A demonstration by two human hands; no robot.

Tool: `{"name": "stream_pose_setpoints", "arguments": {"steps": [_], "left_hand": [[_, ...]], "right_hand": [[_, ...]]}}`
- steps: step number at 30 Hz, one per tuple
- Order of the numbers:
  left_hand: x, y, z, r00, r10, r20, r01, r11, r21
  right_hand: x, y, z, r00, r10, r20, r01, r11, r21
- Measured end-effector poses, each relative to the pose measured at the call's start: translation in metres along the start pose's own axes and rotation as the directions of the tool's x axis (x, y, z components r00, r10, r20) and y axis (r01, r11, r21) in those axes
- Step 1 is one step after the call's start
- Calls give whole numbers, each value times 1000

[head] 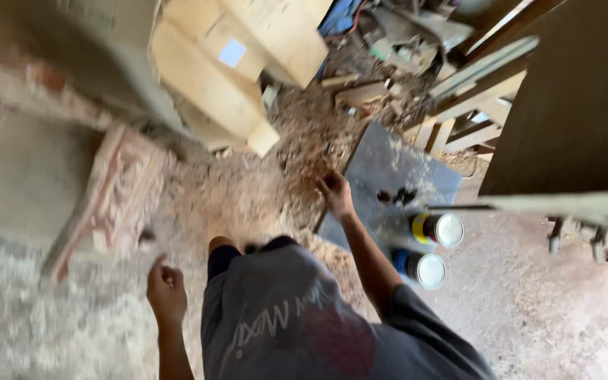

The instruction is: The person applies a finish to a wooden piece using a brush, then aligns two wooden boards on a workbench, secures them with a bar clamp, and applies pink filler to the seam between the boards using a putty knife.

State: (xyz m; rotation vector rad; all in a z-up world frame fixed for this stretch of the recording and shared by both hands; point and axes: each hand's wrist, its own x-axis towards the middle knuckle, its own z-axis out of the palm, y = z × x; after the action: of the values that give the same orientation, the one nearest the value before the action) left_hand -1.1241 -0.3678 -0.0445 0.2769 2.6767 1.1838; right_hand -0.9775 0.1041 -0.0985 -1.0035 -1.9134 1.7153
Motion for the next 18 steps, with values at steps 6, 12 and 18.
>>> {"name": "stream_pose_setpoints", "arguments": {"steps": [6, 12, 18], "left_hand": [[172, 60, 48, 971, 18, 237, 9, 994, -113], [371, 129, 131, 946, 211, 246, -201, 977, -68], [485, 282, 182, 769, 554, 318, -528, 832, -173]], "right_hand": [[127, -76, -18, 973, -89, -214, 123, 981, 148], [240, -80, -27, 893, -21, -450, 109, 979, 171], [309, -94, -65, 865, 69, -497, 58, 970, 235]]}}
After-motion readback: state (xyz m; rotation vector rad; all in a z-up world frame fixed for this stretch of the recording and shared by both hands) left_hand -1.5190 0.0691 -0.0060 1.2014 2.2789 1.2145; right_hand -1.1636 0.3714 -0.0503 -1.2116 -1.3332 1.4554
